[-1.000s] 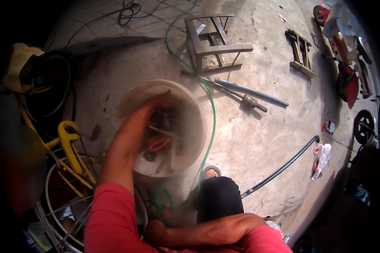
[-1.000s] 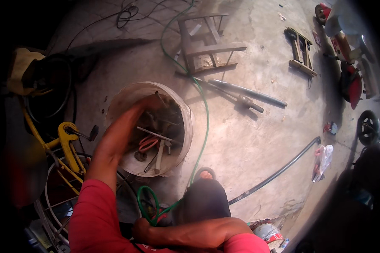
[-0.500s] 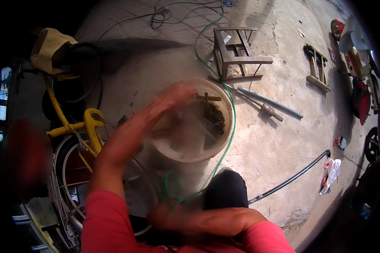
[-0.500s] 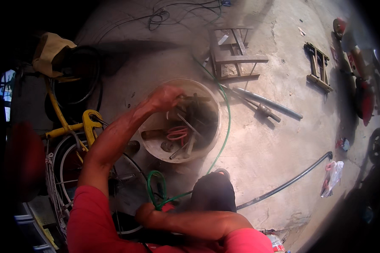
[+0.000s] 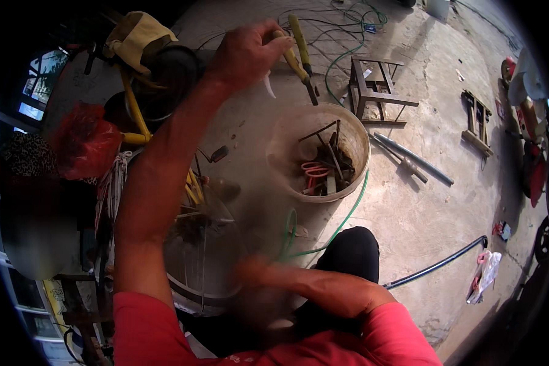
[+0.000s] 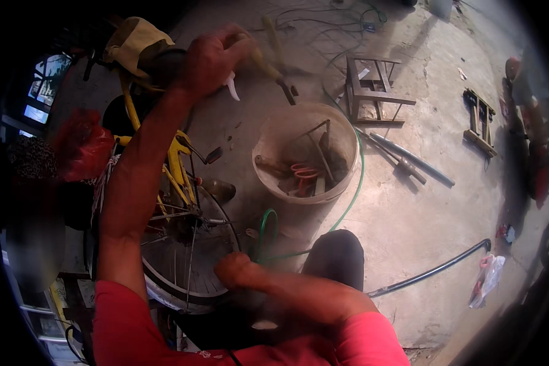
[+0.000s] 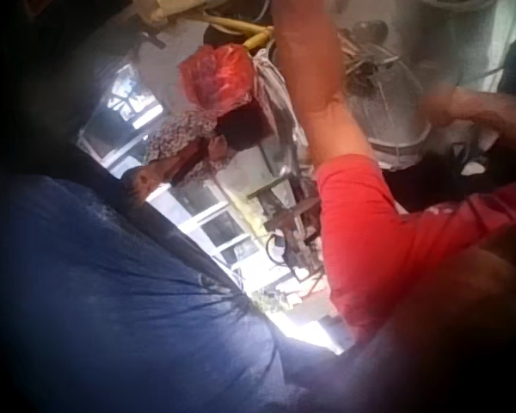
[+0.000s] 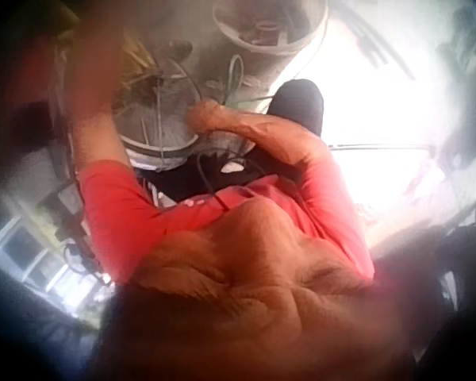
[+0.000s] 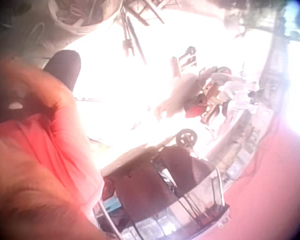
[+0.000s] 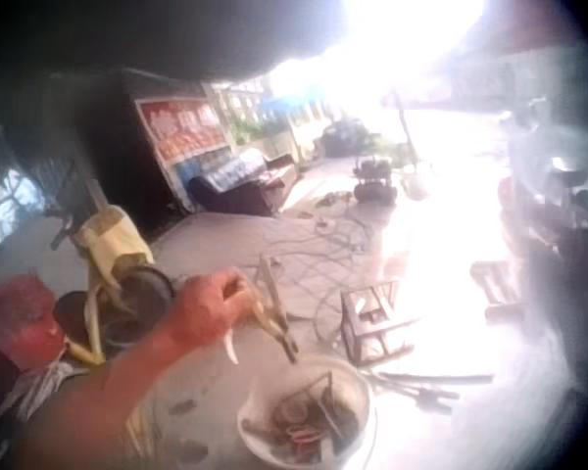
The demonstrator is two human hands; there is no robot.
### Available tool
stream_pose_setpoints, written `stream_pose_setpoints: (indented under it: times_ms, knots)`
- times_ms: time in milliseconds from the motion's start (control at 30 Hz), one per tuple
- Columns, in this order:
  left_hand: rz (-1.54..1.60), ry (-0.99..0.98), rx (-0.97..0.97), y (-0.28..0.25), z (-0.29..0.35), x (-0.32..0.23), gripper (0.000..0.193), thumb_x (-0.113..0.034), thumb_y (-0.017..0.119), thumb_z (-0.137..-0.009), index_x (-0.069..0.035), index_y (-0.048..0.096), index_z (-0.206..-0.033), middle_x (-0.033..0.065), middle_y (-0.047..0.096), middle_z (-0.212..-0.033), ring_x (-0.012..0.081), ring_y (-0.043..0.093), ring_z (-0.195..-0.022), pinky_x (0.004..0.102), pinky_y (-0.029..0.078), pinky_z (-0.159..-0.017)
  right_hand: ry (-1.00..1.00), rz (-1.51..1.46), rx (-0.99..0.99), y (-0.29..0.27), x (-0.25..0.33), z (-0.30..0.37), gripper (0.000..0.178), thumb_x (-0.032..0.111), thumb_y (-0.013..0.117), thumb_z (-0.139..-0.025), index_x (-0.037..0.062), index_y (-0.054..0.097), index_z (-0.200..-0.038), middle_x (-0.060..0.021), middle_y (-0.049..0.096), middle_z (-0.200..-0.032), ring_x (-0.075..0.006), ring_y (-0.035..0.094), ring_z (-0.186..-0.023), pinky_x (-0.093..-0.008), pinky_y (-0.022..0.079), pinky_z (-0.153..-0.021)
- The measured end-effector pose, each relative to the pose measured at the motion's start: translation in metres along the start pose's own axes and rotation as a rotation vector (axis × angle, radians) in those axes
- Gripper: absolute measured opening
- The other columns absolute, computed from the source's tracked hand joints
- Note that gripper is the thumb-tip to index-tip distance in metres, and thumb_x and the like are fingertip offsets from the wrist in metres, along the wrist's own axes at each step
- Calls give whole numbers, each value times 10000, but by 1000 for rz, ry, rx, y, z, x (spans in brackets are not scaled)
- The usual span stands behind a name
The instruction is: The person connects a hose to a pressure gauge and valve assembly, tightening the components by hand and using a tool from a bucket.
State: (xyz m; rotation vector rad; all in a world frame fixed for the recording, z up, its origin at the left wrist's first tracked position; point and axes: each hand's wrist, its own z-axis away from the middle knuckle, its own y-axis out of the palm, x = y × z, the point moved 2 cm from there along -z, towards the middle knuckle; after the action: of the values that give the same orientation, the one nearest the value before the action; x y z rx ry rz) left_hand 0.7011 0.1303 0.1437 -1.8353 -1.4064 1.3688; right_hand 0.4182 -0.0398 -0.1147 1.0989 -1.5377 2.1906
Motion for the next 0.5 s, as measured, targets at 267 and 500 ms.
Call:
stream_pose_setpoints:
  times_ms: [267,500]
  knots:
    - [-2,-63,-286,-116,163,-143,261,-268,722,-855,-9,701,-866,202,694,-769,354,712,-751,443,555,-723,-27,-83,213,-33,46,18,266,231,568,-917,48,721,-1034,-112,758,-870,-292,742,-834,-438,573,-777]
    - [533,-570,-373,-202,390,-215,241,-196,743,-889,13,693,-997,50,650,-794,67,584,-602,205,448,-537,-141,-42,499,30,65,9,289,300,583,-925,70,720,-1035,-152,739,-954,-318,709,-891,-417,553,-834]
